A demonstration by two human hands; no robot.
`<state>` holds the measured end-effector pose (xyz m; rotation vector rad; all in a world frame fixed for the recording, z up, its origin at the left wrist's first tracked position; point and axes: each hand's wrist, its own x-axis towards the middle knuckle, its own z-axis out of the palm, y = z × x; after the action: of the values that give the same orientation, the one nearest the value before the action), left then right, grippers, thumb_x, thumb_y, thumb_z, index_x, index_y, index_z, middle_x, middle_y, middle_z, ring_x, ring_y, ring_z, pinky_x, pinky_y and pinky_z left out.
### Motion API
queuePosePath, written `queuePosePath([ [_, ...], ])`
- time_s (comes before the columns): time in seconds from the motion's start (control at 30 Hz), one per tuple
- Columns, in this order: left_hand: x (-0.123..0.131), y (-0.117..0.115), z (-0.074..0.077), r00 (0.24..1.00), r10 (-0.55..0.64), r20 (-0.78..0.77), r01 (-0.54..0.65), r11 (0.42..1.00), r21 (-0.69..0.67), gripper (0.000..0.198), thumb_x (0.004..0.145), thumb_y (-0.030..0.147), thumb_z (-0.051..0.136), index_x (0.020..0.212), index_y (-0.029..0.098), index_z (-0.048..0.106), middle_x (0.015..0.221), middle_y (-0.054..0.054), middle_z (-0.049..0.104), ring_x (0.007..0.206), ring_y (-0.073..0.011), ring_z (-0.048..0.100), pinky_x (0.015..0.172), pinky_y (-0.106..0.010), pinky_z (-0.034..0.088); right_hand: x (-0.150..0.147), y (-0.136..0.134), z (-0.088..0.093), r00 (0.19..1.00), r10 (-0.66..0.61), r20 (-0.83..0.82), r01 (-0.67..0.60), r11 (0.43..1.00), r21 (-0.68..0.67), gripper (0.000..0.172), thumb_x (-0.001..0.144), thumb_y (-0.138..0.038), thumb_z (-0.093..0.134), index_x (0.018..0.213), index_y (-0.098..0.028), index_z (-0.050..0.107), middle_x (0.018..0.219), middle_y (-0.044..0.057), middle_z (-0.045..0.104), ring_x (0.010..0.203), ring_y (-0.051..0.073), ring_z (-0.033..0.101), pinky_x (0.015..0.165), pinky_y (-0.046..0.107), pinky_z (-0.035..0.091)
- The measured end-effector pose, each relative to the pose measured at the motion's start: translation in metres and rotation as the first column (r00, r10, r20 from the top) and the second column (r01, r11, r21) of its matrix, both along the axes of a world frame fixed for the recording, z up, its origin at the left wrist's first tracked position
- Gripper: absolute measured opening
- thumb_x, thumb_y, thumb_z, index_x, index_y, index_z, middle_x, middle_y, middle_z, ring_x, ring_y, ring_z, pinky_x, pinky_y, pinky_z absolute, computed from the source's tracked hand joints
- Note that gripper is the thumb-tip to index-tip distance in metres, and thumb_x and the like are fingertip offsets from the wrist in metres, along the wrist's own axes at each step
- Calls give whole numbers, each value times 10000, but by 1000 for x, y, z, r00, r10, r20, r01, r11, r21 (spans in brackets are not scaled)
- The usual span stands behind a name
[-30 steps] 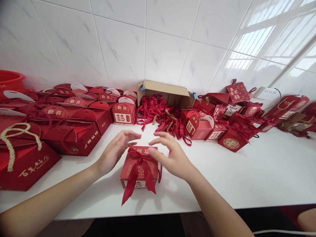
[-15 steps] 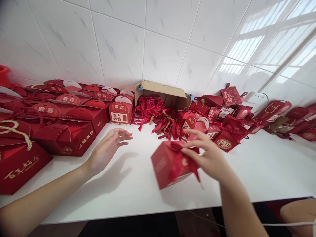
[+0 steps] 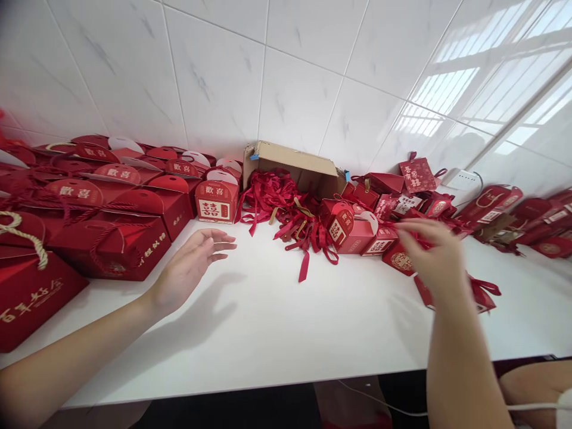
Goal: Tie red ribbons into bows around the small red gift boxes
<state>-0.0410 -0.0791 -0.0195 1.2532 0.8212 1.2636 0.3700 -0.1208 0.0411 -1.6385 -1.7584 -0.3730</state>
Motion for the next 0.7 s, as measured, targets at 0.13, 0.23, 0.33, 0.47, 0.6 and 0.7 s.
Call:
queuePosePath([
  [0.13, 2, 0, -2, 995, 10, -104, -9, 1000, 9, 283, 857, 477, 514, 983, 226, 544, 1096, -49, 567, 1107, -252, 528, 947, -416, 374, -75, 34, -52, 928, 366, 75, -312, 869, -383, 402, 840, -90, 431, 1129, -258, 655, 1131, 60, 677, 1038, 241, 638, 892, 409, 528],
  [0.23, 4, 3, -11, 957, 57, -284, -51, 998, 28, 275, 829, 457, 539, 975, 224, 540, 1113, -61, 566, 1127, -261, 521, 953, -423, 394, -106, 52, -92, 871, 457, 181, -333, 820, -466, 490, 793, -5, 438, 1164, -243, 652, 1201, 64, 654, 1086, 237, 620, 874, 373, 538],
  [0.33, 2, 11, -23, 837, 155, -525, -116, 987, 108, 289, 782, 397, 578, 1005, 225, 514, 1172, -82, 549, 1157, -281, 503, 943, -448, 421, -117, 57, -110, 861, 470, 196, -339, 816, -469, 347, 825, -43, 469, 983, -216, 726, 994, 83, 715, 929, 236, 662, 767, 353, 551],
  [0.47, 0, 43, -21, 610, 493, -621, -192, 852, 487, 369, 769, 273, 558, 1125, 211, 487, 1224, -112, 528, 1202, -294, 451, 1011, -478, 371, -126, 41, -92, 828, 539, 155, -426, 783, -453, 226, 856, -109, 517, 847, -204, 722, 842, 73, 714, 832, 227, 652, 753, 365, 532],
  [0.6, 2, 91, 1, 436, 655, -618, -230, 745, 627, 616, 737, 260, 604, 1316, 182, 412, 1474, -160, 300, 1352, -385, 231, 1074, -551, 245, -139, 13, -32, 736, 639, -223, -673, 724, -150, 130, 885, -188, 539, 885, -218, 665, 1000, 81, 701, 959, 217, 645, 841, 375, 523],
  [0.7, 2, 119, 11, 383, 636, -670, -340, 771, 538, 783, 693, 424, 672, 1380, 205, 366, 1543, -188, 122, 1340, -492, 157, 996, -650, 247, -141, 1, 21, 618, 632, -467, -600, 763, 239, 112, 882, -189, 564, 934, -252, 640, 995, 39, 690, 980, 193, 648, 891, 380, 509],
])
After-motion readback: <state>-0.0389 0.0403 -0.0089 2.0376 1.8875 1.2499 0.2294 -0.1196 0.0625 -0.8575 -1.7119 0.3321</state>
